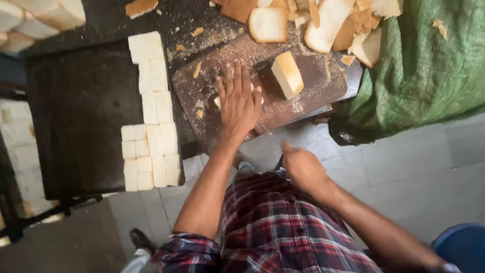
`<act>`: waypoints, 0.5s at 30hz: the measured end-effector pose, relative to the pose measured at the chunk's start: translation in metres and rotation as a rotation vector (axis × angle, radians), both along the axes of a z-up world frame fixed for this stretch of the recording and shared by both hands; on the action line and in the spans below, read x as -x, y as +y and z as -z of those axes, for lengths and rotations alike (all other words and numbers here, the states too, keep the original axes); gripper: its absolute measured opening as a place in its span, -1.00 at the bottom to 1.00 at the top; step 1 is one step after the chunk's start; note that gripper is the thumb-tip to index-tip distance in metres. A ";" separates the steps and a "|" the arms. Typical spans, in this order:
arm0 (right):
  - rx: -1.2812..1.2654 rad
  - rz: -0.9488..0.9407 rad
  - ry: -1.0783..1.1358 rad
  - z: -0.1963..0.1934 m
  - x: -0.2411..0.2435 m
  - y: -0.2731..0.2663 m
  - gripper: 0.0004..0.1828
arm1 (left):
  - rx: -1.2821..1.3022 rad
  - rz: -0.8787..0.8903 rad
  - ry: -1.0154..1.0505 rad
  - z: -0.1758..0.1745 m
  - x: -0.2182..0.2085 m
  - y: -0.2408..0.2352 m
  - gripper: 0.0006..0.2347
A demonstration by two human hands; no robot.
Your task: The person cuts a loaf of white bread into slices and then into smaller cubes using a knife on a wooden cutting board. The person removes the crusts and places the cut pieces onto a metal tray.
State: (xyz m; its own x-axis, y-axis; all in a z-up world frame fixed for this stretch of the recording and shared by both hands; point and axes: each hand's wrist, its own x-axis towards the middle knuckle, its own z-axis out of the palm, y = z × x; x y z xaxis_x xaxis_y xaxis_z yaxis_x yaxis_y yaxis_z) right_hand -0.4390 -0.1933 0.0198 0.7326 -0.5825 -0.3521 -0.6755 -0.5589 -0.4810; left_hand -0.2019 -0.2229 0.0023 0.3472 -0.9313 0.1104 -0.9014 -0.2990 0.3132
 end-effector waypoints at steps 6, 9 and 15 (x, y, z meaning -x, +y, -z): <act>0.105 0.018 -0.018 0.065 -0.060 -0.015 -0.62 | -0.080 0.019 0.016 -0.012 0.001 -0.001 -0.41; 0.027 0.047 -0.035 0.066 0.001 0.007 -0.59 | -0.039 0.027 0.008 -0.013 -0.001 -0.005 -0.44; -0.242 0.257 0.175 0.041 0.150 0.046 -0.78 | -0.024 0.040 0.008 -0.018 0.000 -0.004 -0.41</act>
State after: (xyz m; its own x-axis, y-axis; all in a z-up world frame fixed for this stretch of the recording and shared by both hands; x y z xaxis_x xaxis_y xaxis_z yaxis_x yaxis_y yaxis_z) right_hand -0.5886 -0.1469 -0.0216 0.4903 -0.6241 -0.6084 -0.8621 -0.2450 -0.4435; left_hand -0.2024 -0.2265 0.0206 0.3101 -0.9468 0.0856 -0.9105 -0.2699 0.3134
